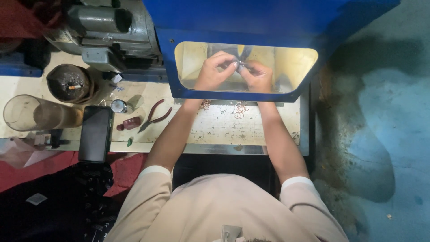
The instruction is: Polishing small jewelry components using a bench polisher inside a protective enclosure.
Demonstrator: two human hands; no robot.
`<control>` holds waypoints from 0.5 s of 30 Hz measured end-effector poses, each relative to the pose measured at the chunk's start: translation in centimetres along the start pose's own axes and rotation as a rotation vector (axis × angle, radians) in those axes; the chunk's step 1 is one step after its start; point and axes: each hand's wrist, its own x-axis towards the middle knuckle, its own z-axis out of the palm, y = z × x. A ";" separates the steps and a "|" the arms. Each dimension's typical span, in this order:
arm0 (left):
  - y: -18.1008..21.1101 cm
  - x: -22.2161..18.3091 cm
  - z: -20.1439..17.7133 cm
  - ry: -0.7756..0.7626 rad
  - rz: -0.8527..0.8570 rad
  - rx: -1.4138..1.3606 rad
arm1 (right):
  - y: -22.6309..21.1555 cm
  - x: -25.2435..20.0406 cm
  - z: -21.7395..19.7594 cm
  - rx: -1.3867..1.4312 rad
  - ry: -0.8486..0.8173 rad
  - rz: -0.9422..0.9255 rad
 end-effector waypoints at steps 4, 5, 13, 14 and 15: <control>-0.4 0.3 1.5 0.135 0.023 -0.002 | -0.9 0.2 1.3 0.006 0.067 -0.010; -0.8 0.3 1.7 0.136 0.022 -0.003 | -0.3 0.4 1.3 0.005 0.066 -0.009; -0.9 0.2 2.5 0.236 -0.004 -0.031 | 0.0 0.4 0.9 -0.012 0.101 -0.028; -1.3 0.3 2.6 0.236 -0.008 -0.034 | 0.1 0.5 0.9 -0.014 0.101 -0.024; -1.7 0.3 2.8 0.233 -0.091 -0.094 | 0.1 0.6 0.9 -0.038 0.115 -0.066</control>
